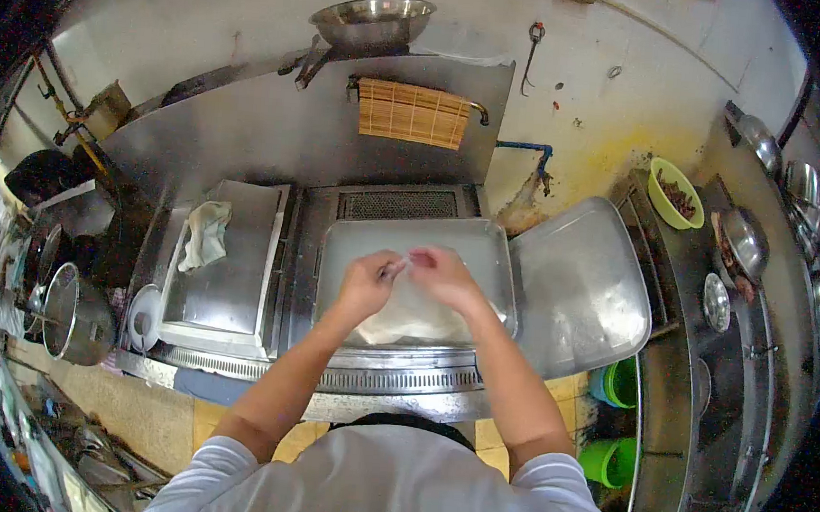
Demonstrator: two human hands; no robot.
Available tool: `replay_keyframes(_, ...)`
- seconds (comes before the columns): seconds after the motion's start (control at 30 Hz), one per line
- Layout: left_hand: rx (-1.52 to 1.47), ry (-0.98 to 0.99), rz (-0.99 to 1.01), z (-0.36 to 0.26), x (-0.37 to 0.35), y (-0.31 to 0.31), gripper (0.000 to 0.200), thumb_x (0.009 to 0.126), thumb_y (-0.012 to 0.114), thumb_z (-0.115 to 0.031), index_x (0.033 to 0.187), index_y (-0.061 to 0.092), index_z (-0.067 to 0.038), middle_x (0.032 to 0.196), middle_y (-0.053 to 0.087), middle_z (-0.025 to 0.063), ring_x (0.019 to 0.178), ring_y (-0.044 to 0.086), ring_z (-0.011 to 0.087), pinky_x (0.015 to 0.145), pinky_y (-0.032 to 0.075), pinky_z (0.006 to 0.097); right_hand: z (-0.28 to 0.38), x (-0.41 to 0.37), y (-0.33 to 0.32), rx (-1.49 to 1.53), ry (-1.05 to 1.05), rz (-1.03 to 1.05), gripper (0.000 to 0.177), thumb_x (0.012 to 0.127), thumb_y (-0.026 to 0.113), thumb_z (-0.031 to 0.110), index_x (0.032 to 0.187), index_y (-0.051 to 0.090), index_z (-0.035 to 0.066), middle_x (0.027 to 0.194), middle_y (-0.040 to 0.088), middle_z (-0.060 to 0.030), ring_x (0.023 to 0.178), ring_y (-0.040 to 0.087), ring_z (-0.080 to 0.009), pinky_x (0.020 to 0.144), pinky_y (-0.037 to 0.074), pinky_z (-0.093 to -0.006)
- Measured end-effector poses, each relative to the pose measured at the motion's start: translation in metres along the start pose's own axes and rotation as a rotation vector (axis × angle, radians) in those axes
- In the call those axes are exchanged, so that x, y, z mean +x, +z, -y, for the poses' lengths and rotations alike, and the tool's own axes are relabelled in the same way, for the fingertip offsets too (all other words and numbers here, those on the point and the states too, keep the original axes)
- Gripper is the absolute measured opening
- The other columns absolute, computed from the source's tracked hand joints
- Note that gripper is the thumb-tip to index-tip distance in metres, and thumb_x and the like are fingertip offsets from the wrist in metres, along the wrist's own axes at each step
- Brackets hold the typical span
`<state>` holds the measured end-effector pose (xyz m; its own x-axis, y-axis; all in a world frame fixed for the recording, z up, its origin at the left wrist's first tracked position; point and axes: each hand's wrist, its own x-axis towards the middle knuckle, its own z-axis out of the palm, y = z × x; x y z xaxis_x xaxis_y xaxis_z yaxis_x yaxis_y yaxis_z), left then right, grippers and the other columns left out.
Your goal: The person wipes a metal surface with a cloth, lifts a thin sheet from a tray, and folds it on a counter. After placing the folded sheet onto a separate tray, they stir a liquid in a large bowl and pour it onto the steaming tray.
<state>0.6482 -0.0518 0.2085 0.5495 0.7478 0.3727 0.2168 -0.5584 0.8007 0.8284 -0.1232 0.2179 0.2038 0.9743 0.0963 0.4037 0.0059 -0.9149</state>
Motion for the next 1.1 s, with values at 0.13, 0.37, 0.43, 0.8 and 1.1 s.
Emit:
replay_keyframes(0.13, 0.042, 0.212, -0.158, -0.066, 0.033, -0.034, 0.016, 0.091, 0.066, -0.007, 0.104, 0.073, -0.007, 0.097, 0.074, 0.0175, 0.088, 0.072, 0.0364, 0.076, 0.057, 0.0421, 0.065, -0.005, 0.003, 0.064, 0.272, 0.101, 0.021, 0.087, 0.058, 0.008, 0.101, 0.069, -0.004, 0.096, 0.072, -0.0207, 0.088, 0.069, -0.0326, 0.081, 0.052, -0.0403)
replay_keyframes(0.37, 0.001, 0.05, -0.322, -0.084, 0.021, -0.086, 0.019, 0.091, 0.06, 0.002, 0.101, 0.075, -0.005, 0.094, 0.075, 0.0148, 0.088, 0.074, 0.0301, 0.081, 0.057, 0.0343, -0.117, -0.052, -0.039, -0.531, 0.312, 0.02, 0.033, 0.083, 0.056, 0.008, 0.11, 0.072, -0.001, 0.105, 0.071, -0.0248, 0.101, 0.067, -0.0425, 0.092, 0.053, -0.0439)
replay_keyframes(0.43, 0.023, 0.04, -0.272, -0.074, 0.019, -0.075, 0.02, 0.086, 0.066, 0.0, 0.102, 0.075, -0.007, 0.099, 0.075, 0.0142, 0.091, 0.074, 0.0297, 0.082, 0.058, 0.0359, -0.089, -0.056, -0.045, -0.482, 0.271, 0.003, 0.029, 0.082, 0.056, 0.007, 0.105, 0.071, -0.002, 0.099, 0.071, -0.0231, 0.1, 0.069, -0.0374, 0.089, 0.053, -0.0429)
replay_keyframes(0.8, -0.061, 0.098, -0.476, -0.072, 0.006, -0.122, 0.034, 0.077, 0.052, 0.011, 0.099, 0.075, -0.001, 0.095, 0.076, 0.0136, 0.092, 0.073, 0.0207, 0.086, 0.056, 0.0303, -0.139, -0.059, 0.01, -0.431, -0.024, -0.215, 0.032, 0.084, 0.055, 0.012, 0.107, 0.071, -0.004, 0.089, 0.069, -0.0304, 0.092, 0.07, -0.0449, 0.09, 0.055, -0.0459)
replay_keyframes(1.1, -0.024, -0.01, -0.072, -0.048, -0.03, -0.054, 0.017, 0.093, 0.069, -0.016, 0.101, 0.075, -0.002, 0.096, 0.075, 0.0197, 0.089, 0.074, 0.0247, 0.079, 0.056, 0.0366, 0.027, -0.04, 0.023, 0.152, -0.029, 0.044, 0.024, 0.095, 0.065, 0.019, 0.111, 0.071, 0.001, 0.1, 0.072, -0.0112, 0.095, 0.066, -0.0201, 0.083, 0.052, -0.0351)
